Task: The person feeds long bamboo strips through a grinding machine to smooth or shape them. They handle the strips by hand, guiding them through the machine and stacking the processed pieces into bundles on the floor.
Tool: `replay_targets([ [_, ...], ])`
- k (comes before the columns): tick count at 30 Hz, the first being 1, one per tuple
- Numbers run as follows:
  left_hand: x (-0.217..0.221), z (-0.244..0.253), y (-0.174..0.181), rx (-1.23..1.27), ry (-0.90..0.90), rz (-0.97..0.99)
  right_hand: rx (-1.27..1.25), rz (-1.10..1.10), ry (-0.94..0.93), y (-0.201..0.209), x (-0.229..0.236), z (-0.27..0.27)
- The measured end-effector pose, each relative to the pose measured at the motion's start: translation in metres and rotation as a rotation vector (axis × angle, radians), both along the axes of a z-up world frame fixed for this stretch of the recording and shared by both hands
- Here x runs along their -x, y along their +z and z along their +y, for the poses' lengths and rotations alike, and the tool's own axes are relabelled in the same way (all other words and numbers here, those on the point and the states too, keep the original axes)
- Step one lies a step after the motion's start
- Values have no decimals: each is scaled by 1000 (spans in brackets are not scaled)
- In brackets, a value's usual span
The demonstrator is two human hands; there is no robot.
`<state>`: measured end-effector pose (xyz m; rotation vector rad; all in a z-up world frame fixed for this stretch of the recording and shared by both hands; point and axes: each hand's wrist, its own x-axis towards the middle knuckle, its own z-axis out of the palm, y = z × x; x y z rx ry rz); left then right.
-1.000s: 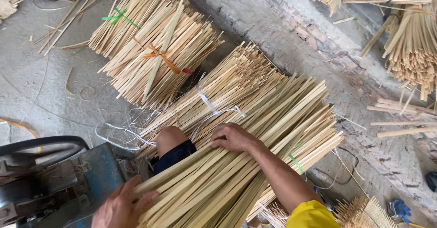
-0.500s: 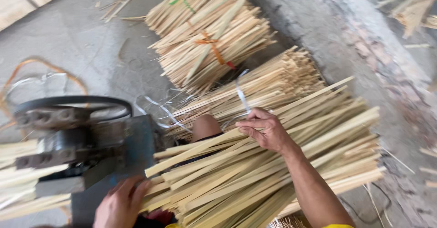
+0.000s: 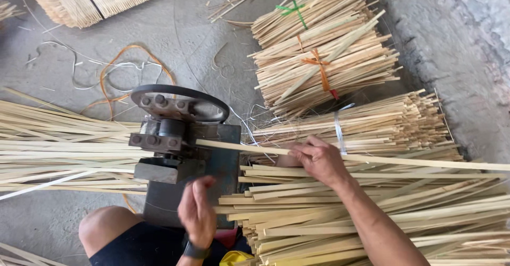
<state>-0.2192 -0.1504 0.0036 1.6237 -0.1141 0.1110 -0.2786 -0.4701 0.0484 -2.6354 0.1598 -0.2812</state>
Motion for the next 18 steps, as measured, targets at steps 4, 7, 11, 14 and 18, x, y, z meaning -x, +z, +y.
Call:
replay_targets([
  [4, -19, 57, 23, -219, 182, -535, 7, -32, 88, -15, -21, 26],
  [7, -85, 107, 33, -341, 307, -279, 35, -29, 100, -15, -25, 33],
  [11, -170, 112, 25, 169, 182, 24, 46, 63, 102, -6, -20, 18],
  [14, -199, 104, 17, 365, 202, 247, 78, 122, 19, 0, -3, -9],
  [18, -204, 99, 3, 535, 228, 213, 258, 45, -37, 1, 26, -55],
])
